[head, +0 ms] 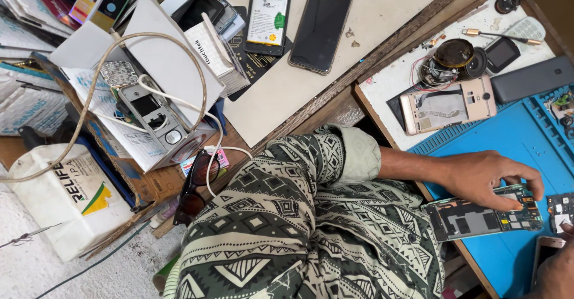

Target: The person repairs a disassembled smartphone at a workbench, holding the phone chassis and motherboard while consulting a second phone, then uses a small tool to pry and adjust components on the board and reseat parts in the chassis.

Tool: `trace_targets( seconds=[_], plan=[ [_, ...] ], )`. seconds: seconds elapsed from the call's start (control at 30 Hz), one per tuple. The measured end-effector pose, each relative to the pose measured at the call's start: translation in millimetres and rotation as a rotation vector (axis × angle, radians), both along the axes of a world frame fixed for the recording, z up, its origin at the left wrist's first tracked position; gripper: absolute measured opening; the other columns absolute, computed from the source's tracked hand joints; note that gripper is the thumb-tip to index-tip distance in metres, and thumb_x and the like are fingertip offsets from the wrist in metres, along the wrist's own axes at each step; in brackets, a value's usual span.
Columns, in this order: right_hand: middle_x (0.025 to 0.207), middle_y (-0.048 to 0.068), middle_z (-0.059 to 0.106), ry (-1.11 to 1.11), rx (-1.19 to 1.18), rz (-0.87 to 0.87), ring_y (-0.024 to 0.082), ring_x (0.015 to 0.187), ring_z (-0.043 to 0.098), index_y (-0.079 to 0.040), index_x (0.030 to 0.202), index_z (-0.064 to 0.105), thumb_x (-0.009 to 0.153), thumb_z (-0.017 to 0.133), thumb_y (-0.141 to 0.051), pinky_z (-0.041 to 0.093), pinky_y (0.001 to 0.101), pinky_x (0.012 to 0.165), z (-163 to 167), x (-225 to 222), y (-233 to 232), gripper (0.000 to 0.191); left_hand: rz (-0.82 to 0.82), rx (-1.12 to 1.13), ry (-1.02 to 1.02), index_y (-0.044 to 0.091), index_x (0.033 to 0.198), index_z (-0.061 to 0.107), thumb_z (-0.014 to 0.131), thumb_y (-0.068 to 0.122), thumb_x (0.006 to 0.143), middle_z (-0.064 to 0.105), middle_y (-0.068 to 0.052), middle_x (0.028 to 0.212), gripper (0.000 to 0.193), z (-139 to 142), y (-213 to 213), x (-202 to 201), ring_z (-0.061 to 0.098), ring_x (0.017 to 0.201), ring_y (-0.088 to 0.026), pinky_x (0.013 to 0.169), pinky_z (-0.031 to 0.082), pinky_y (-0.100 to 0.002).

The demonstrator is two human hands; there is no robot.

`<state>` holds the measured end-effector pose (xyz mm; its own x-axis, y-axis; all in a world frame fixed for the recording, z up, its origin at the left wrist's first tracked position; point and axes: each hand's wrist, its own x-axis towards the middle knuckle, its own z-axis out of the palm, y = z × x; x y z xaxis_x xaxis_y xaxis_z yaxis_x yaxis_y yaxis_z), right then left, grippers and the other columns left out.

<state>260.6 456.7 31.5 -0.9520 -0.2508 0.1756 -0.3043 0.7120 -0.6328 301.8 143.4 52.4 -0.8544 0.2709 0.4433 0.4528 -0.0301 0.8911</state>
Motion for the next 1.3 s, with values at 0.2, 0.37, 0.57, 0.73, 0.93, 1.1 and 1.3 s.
trace_targets(
  seconds=[0.2,0.37,0.57,0.73,0.93,1.1,1.3],
  plan=[
    [0.117,0.014,0.065,-0.005,0.001,-0.035,0.019,0.105,0.065,0.004,0.126,0.059,0.126,0.031,-0.023,0.053,0.0322,0.088,-4.7,-0.1,1.0,0.040,0.010,0.028,-0.063,0.026,0.123,0.068,0.077,0.038,0.089,0.073,0.008,0.130,0.036,-3.8,-2.3,-9.1,0.077,0.117,-0.020,0.088,0.062,-0.036],
    [0.106,0.013,0.073,-0.038,0.127,-0.324,0.017,0.090,0.068,-0.001,0.122,0.075,0.120,0.040,-0.038,0.054,0.0322,0.075,-7.6,8.3,2.6,0.051,-0.015,0.005,-0.018,0.025,0.122,0.070,0.078,0.034,0.088,0.076,0.009,0.127,0.035,-6.7,0.2,-14.5,0.075,0.114,-0.018,0.089,0.060,-0.036],
    [0.099,0.011,0.069,-0.104,0.040,-0.294,0.016,0.088,0.065,0.001,0.118,0.067,0.125,0.037,-0.034,0.051,0.0285,0.072,-0.6,14.1,0.2,0.047,-0.064,0.008,0.007,0.024,0.121,0.069,0.076,0.032,0.088,0.075,0.010,0.124,0.034,-7.3,4.1,-12.9,0.073,0.110,-0.016,0.078,0.061,-0.034],
    [0.107,0.013,0.066,-0.038,-0.087,-0.143,0.020,0.092,0.064,0.007,0.117,0.059,0.123,0.032,-0.028,0.054,0.0314,0.076,-5.1,6.9,6.4,0.045,-0.094,0.025,0.057,0.024,0.122,0.068,0.074,0.030,0.090,0.074,0.009,0.125,0.033,-7.2,7.1,-13.8,0.075,0.112,-0.015,0.074,0.061,-0.033],
    [0.106,0.016,0.058,0.065,-0.148,0.059,0.023,0.098,0.062,0.009,0.116,0.054,0.127,0.032,-0.018,0.055,0.0345,0.093,-8.1,6.9,17.5,0.036,-0.089,0.006,0.075,0.024,0.122,0.068,0.073,0.031,0.091,0.074,0.009,0.125,0.032,-6.2,11.9,-15.0,0.071,0.110,-0.014,0.073,0.061,-0.032],
    [0.101,0.012,0.054,-0.091,-0.625,0.154,0.021,0.101,0.061,0.002,0.112,0.053,0.118,0.040,-0.013,0.053,0.0352,0.105,-3.6,5.3,11.3,0.020,-0.085,-0.019,0.037,0.023,0.122,0.068,0.072,0.031,0.091,0.076,0.009,0.123,0.032,-1.7,13.2,-12.6,0.072,0.103,-0.013,0.069,0.061,-0.032],
    [0.112,0.015,0.061,-0.287,-0.894,0.146,0.021,0.108,0.061,0.000,0.122,0.056,0.121,0.045,-0.014,0.050,0.0329,0.106,0.1,5.1,9.5,0.018,-0.073,-0.001,0.115,0.024,0.124,0.067,0.073,0.030,0.092,0.075,0.009,0.123,0.033,3.8,12.0,-12.1,0.072,0.103,-0.011,0.077,0.062,-0.031]
  ],
)
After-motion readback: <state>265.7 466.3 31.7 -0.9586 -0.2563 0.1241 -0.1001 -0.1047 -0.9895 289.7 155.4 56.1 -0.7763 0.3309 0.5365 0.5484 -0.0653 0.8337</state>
